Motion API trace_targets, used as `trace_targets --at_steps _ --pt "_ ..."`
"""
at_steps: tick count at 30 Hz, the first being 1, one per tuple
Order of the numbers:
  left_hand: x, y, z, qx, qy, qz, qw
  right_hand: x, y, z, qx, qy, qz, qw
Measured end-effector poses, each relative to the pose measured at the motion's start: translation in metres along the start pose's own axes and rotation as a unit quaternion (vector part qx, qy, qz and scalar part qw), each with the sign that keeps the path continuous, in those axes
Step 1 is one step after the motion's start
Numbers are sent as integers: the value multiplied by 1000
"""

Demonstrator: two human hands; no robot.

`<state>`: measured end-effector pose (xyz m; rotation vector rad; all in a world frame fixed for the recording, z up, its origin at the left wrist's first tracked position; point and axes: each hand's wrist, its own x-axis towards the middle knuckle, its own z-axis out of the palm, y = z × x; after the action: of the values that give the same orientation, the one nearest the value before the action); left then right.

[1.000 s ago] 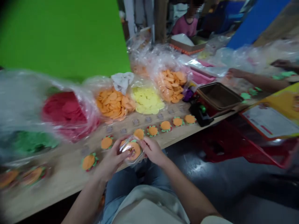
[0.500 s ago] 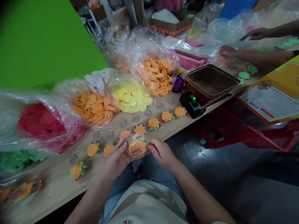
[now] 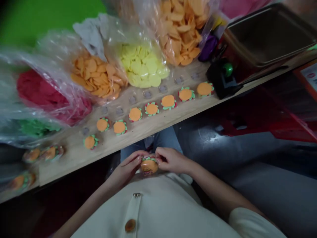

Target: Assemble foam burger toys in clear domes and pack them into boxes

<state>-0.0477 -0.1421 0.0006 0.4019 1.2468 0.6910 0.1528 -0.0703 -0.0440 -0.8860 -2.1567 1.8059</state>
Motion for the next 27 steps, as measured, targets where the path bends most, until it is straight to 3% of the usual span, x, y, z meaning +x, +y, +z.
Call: trace_targets --at_steps 4,8,17,22,27 --pt "-10 -7 -16 78 64 7 995 -3 -1 11 -12 -12 -3 1000" --pt "-10 -8 -23 81 48 16 995 -3 -5 13 -38 -34 -15 999" --pt "-12 -20 -24 216 43 101 970 -14 -1 29 -41 -27 -36 998" --pt "-10 -23 -26 137 18 84 987 -22 -3 17 -47 -44 -35 997" --pt "-1 -22 -19 77 -44 65 994 -18 -26 -7 -150 -93 -8 984"
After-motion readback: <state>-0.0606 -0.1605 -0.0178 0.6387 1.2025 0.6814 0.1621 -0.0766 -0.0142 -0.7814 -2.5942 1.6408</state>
